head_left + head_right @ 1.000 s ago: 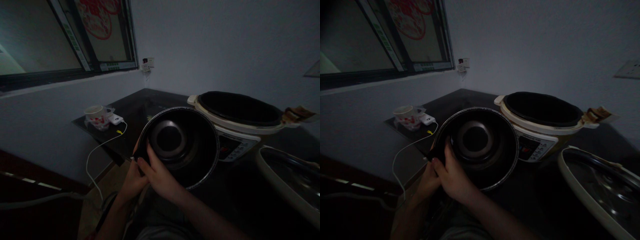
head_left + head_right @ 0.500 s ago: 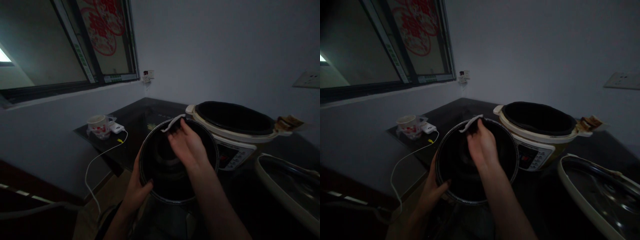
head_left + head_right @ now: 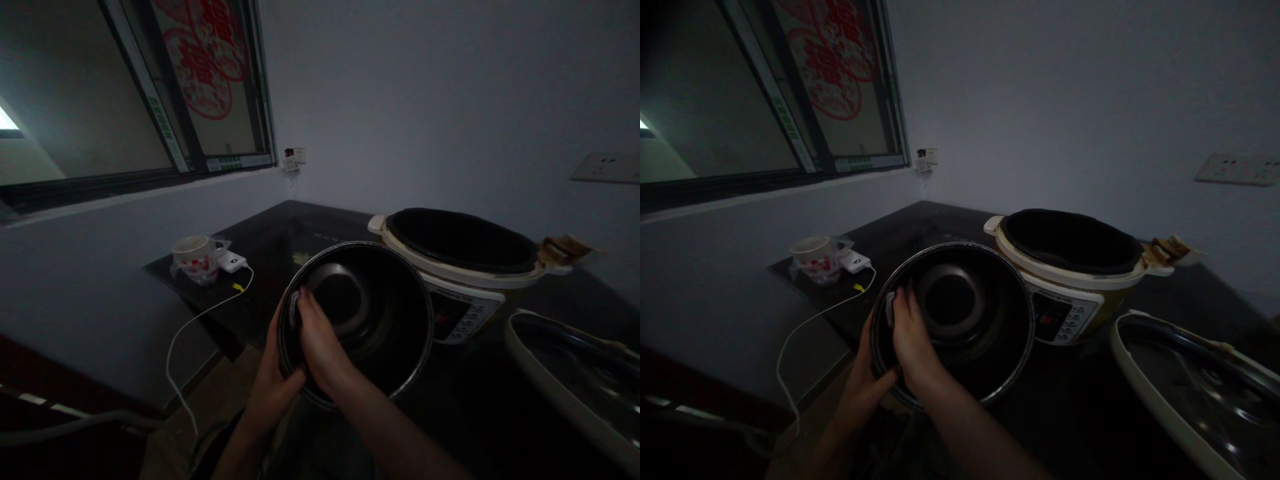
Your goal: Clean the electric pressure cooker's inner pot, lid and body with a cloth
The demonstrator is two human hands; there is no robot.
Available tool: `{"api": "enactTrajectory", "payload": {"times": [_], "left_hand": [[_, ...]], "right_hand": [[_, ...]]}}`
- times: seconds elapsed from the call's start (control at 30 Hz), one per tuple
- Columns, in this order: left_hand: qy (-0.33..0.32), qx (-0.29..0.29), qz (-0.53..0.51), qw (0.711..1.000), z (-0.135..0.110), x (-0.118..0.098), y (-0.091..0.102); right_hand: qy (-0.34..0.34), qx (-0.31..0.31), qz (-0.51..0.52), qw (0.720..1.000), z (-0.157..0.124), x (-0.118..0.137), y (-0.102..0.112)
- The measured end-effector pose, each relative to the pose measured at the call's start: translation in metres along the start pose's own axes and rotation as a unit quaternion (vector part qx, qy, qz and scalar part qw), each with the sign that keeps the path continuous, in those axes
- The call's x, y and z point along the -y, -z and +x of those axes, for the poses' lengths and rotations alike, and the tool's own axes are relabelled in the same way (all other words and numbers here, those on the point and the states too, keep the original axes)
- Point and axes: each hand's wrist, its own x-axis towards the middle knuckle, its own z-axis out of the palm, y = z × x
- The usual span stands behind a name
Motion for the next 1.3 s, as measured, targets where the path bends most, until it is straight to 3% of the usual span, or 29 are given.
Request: {"api": "enactTrajectory", "payload": {"times": [0.1, 0.23, 0.37, 0.5, 0.67, 0.8, 0.9, 1.0, 1.1, 1.2, 1.3], "left_hand": [[0.017, -0.006, -0.002, 1.000, 0.001, -0.002, -0.002], [0.015, -0.012, 0.005, 1.000, 0.000, -0.002, -0.002], [0.010, -0.007, 0.021, 1.000, -0.002, 0.002, 0.000], [-0.014, 0.007, 0.016, 1.000, -0.001, 0.000, 0.001], [-0.022, -0.007, 0.019, 1.000, 0.000, -0.008, -0.003], [-0.011, -0.008, 0.013, 1.000, -0.001, -0.008, -0.004], [-0.009, -0.014, 0.010, 1.000, -0.002, -0.004, -0.003], [-0.013, -0.011, 0.021, 1.000, -0.003, 0.001, -0.001], [-0.016, -0.010, 0.031, 0.999, -0.003, 0.005, 0.001], [-0.002, -0.012, -0.001, 1.000, -0.004, 0.006, 0.003], [0.019, -0.030, -0.047, 0.998, -0.003, 0.001, 0.001]], "right_hand": [[-0.100, 0.049, -0.065, 0.992, -0.013, -0.012, 0.016], [-0.137, 0.080, -0.065, 0.985, -0.020, -0.011, 0.023], [-0.132, -0.006, 0.088, 0.987, -0.006, 0.002, 0.004], [-0.127, -0.087, 0.266, 0.952, 0.019, 0.032, -0.008], [-0.114, -0.123, 0.388, 0.906, 0.036, 0.078, 0.026], [-0.041, -0.138, 0.398, 0.906, 0.036, 0.091, 0.058], [-0.004, -0.141, 0.387, 0.911, 0.036, 0.086, 0.058], [-0.013, -0.133, 0.383, 0.914, 0.035, 0.072, 0.036], [-0.055, -0.091, 0.337, 0.935, 0.026, 0.045, 0.011], [-0.087, -0.063, 0.218, 0.970, 0.010, 0.014, 0.002], [-0.075, 0.001, 0.053, 0.996, -0.010, -0.007, 0.012]]}}
